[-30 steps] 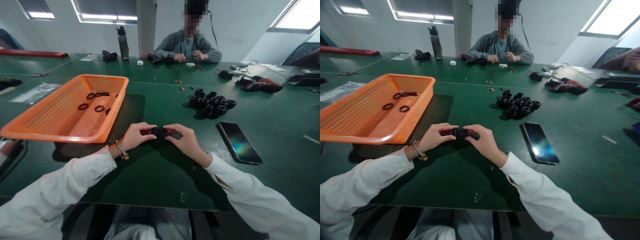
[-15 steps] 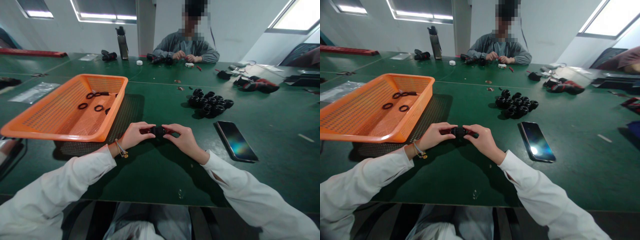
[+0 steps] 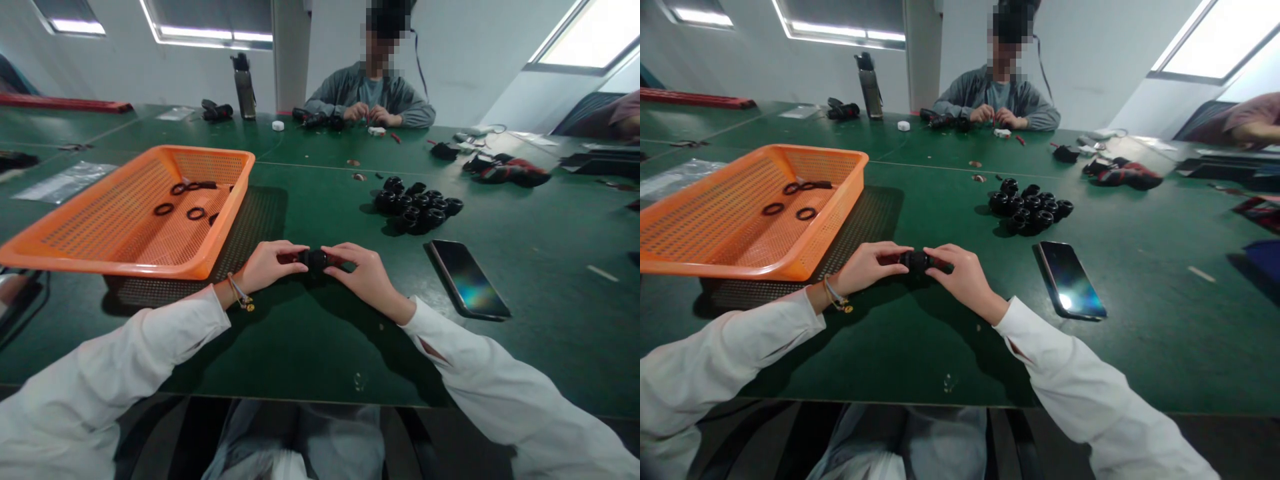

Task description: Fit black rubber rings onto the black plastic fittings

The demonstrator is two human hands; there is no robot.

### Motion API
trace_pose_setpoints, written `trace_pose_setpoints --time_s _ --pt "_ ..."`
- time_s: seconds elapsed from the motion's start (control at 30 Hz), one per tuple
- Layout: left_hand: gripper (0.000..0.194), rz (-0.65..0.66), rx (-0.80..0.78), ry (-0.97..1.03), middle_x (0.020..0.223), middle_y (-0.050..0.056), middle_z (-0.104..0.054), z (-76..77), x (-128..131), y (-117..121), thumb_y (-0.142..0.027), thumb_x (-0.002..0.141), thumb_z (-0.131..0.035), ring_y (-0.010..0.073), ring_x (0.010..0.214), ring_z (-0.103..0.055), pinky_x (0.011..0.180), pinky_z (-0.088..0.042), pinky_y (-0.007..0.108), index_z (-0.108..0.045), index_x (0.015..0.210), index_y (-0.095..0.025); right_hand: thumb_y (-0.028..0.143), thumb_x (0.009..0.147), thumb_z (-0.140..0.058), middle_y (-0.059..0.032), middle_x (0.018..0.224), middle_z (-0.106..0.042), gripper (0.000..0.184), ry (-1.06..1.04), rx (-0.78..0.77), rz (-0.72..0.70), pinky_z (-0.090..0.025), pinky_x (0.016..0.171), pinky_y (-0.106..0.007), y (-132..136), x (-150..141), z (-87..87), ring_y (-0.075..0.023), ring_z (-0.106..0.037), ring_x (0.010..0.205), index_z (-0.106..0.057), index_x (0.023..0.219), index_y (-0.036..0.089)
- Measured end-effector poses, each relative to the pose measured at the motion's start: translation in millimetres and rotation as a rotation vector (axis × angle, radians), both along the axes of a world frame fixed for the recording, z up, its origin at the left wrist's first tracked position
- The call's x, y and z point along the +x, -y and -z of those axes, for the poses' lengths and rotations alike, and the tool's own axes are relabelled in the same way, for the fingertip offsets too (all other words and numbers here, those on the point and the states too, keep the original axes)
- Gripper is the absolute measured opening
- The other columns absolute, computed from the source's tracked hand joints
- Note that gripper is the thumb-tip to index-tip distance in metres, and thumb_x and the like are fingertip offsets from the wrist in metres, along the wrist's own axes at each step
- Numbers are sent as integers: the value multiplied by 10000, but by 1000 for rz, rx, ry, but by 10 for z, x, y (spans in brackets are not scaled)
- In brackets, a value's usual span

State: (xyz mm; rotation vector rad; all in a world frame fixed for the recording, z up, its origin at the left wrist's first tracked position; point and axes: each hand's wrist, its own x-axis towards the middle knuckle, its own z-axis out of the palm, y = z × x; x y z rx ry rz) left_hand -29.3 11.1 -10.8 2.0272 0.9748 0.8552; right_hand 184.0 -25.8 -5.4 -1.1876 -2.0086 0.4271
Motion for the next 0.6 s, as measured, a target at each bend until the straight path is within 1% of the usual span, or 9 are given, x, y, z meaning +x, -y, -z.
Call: trace_pose_setpoints --time_s 0.1,0.2,0.33,0.5,0.6 --pt "417 -10 0 -10 854 54 -687 -6 4 -3 -376 706 -699 158 738 -635 681 -510 250 -701 1047 -135 105 717 -679 -49 950 -721 318 4 48 18 -554 763 -319 -9 -12 6 -183 -676 843 -710 1015 209" --pt "426 -19 0 -9 863 58 -687 0 12 -14 -389 708 -695 166 754 -637 685 -510 257 -698 1052 -139 104 714 -673 -51 924 -720 325 -32 48 21 -559 739 -319 -21 -18 28 -175 -673 792 -700 1025 195" --pt "426 -16 -15 -3 874 61 -692 10 22 -24 -395 713 -683 172 773 -643 690 -511 260 -696 1054 -140 106 706 -668 -41 899 -723 403 -128 -2 18 -566 709 -313 -29 -18 56 -155 -662 718 -657 1100 191" --pt "427 -12 -53 16 896 72 -701 -7 22 -9 -382 713 -674 175 781 -652 690 -519 261 -691 1050 -121 139 751 -633 -37 920 -713 282 -102 17 -22 -558 712 -316 -18 -11 39 -150 -656 724 -687 1016 219" --pt "420 -8 -68 15 909 77 -708 -24 23 -2 -378 710 -676 183 793 -660 700 -525 271 -692 1041 -119 145 761 -632 -40 896 -711 276 -69 0 -27 -553 711 -317 -11 -4 17 -153 -652 721 -688 1022 215"
